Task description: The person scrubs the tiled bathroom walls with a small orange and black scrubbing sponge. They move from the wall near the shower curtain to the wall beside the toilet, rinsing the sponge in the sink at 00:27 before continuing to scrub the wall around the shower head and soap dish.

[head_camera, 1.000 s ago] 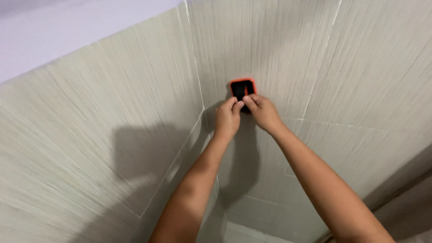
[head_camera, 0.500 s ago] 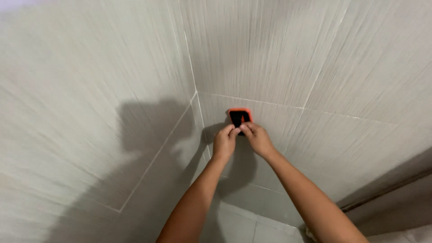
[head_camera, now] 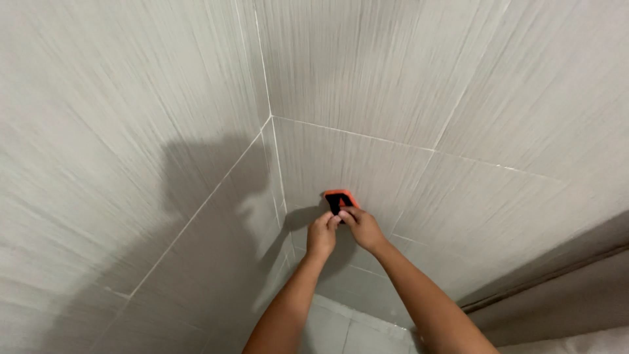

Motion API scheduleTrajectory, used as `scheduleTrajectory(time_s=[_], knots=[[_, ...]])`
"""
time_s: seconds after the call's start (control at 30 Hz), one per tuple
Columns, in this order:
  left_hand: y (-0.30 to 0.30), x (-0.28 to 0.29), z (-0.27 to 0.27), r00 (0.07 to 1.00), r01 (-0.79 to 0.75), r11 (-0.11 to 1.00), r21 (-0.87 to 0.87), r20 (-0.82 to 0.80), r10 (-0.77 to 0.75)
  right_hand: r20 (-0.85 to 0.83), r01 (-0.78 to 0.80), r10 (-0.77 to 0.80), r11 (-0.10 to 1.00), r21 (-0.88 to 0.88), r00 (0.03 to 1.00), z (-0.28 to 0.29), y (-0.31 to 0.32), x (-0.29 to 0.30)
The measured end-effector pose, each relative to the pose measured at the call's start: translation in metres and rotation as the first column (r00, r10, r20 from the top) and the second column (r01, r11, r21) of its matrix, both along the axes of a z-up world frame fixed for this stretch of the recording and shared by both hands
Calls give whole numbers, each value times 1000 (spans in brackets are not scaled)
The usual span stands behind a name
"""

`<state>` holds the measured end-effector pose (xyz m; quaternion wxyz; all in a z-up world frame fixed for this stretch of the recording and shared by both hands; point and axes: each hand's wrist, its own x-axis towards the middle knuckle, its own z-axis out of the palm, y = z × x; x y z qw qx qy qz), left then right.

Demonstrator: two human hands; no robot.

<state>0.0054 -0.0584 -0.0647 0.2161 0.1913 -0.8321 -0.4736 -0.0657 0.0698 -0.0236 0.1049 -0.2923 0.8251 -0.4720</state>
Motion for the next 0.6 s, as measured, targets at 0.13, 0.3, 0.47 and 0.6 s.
scheduleTrajectory(time_s=[0.13, 0.3, 0.47, 0.6], knots=[[24, 1, 3, 996, 33, 999, 43, -81, -30, 16, 32, -33, 995, 93, 999, -17, 22, -13], [46, -3, 44, 996, 56, 998, 17, -69, -55, -35, 42, -40, 996, 79, 999, 37, 52, -8], [43, -9, 111, 987, 82, 993, -90, -134, -94, -95, 19, -12, 997, 69, 995, 110, 54, -8], [35, -12, 192, 946, 58, 987, -147, -308, -102, -197, 78, -83, 996, -33, 977, 169, 39, -19]])
